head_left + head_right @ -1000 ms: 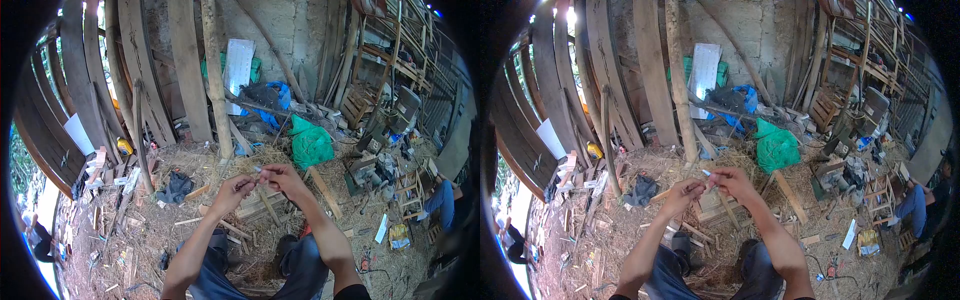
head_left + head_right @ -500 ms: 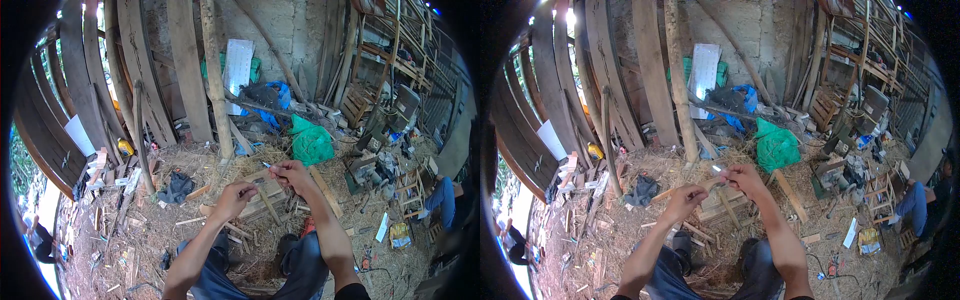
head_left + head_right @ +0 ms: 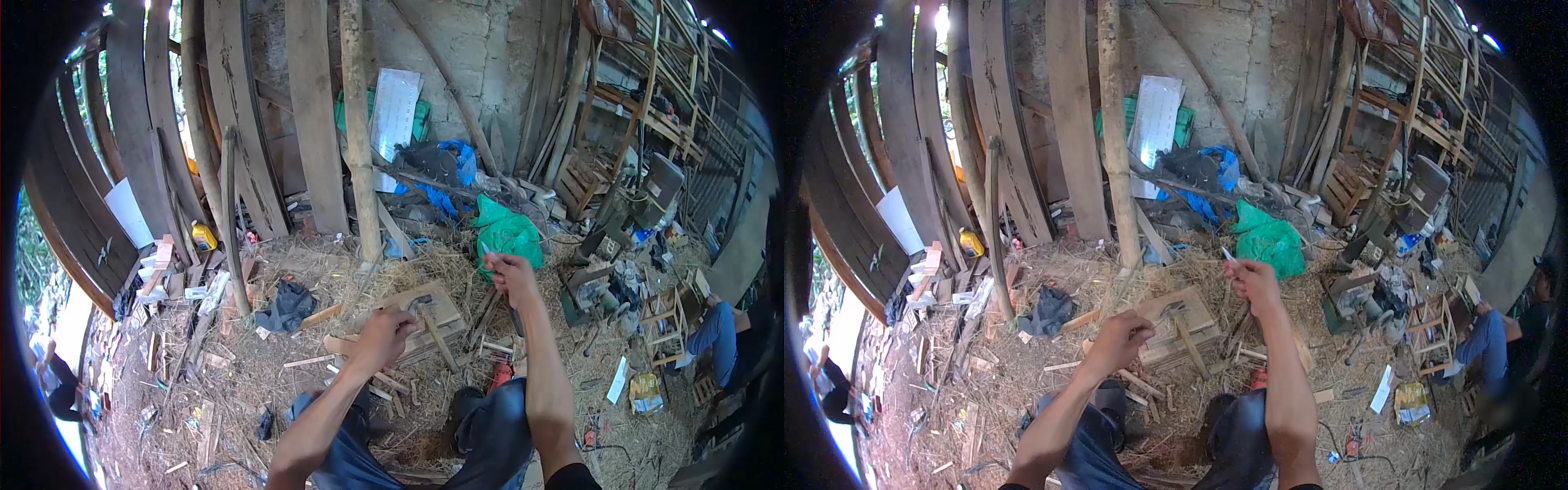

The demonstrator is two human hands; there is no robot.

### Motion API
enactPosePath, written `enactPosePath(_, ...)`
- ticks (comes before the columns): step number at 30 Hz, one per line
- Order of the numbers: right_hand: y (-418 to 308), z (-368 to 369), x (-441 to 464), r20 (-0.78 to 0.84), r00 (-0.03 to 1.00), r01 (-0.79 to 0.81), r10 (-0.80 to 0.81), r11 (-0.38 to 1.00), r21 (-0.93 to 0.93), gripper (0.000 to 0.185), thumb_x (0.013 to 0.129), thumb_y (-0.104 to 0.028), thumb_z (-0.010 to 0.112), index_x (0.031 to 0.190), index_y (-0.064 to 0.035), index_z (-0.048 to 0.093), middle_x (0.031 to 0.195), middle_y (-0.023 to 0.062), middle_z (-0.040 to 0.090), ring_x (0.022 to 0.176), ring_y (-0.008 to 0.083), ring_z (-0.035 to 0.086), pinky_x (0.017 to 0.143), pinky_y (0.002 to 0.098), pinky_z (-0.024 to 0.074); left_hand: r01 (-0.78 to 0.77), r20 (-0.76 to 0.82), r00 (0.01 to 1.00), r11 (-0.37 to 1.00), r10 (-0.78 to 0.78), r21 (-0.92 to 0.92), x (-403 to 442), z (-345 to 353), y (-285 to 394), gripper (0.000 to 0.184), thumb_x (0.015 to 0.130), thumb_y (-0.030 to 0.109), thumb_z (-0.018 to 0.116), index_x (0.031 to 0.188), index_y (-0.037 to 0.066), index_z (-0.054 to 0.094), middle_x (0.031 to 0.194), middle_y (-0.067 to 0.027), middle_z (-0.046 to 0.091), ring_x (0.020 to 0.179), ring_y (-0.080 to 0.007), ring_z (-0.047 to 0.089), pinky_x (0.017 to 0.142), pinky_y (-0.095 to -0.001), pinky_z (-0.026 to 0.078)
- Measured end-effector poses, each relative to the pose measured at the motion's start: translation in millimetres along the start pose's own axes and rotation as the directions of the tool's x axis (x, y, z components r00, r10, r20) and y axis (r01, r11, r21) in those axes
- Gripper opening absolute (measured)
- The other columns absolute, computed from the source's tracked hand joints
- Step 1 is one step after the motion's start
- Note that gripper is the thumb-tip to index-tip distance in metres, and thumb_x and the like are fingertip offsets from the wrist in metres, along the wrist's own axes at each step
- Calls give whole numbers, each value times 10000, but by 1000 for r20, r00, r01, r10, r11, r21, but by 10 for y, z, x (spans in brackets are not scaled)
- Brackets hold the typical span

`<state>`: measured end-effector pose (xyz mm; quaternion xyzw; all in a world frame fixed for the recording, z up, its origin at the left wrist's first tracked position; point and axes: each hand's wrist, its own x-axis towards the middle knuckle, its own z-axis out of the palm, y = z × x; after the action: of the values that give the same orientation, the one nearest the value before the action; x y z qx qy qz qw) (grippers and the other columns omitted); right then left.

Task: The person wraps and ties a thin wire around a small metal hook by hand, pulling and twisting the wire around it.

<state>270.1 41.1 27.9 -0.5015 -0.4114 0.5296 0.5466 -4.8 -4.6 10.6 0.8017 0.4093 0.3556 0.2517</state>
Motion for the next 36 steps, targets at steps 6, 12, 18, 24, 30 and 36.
enactPosePath(6, 136, 333, -144, 103, 995, -21, 14, 998, 61, 144, 874, -145, 604, 882, -2, 610, 740, 9, 580, 488, 34, 376, 403, 194, 258, -83, -93, 992, 996, 84, 15, 94, -4, -55, 94, 780, 41, 629, 863, 2, 648, 781, -146, 582, 732, -326, 581, 649, -389, 453)
enactPosePath(12, 93, 572, -183, 271, 961, -91, 58, 990, 111, 174, 860, -159, 631, 910, 7, 633, 730, 12, 599, 511, 39, 400, 424, 183, 282, -82, -156, 985, 996, 75, -38, 119, 3, 54, 96, 783, 30, 628, 870, -5, 647, 756, -142, 582, 690, -305, 580, 621, -364, 446)
enactPosePath(18, 95, 340, -103, 229, 968, -117, 102, 992, 50, 162, 854, -155, 634, 847, 7, 632, 693, -7, 563, 498, 44, 383, 412, 197, 258, -80, -126, 989, 996, 74, -41, 64, 70, 83, 95, 788, 35, 625, 869, -9, 646, 757, -145, 580, 694, -305, 585, 617, -368, 446)
enactPosePath(24, 50, 102, 21, 65, 997, -50, 44, 995, 92, 76, 837, -61, 599, 837, 12, 622, 667, -12, 528, 487, 46, 375, 405, 206, 244, -72, -63, 995, 996, 76, 59, -17, 30, 81, 98, 779, 54, 640, 861, 3, 655, 771, -148, 581, 719, -320, 585, 635, -378, 447)
enactPosePath(30, 36, -376, 86, -97, 993, 88, -69, 973, 213, 149, 861, -113, 599, 942, 13, 598, 736, -4, 552, 500, 28, 370, 410, 184, 238, 24, 46, 999, 999, -25, 26, -85, -121, -84, 119, 808, 77, 602, 897, 19, 656, 836, -151, 584, 796, -349, 574, 698, -416, 446)
enactPosePath(36, 36, 162, -166, 100, 992, 71, -78, 995, 70, 223, 873, -196, 617, 993, -9, 597, 768, 38, 606, 489, 39, 382, 411, 184, 266, 26, -75, 997, 989, -37, -144, 22, -95, -63, 121, 804, 33, 607, 914, 8, 648, 821, -153, 624, 713, -279, 609, 631, -339, 465)
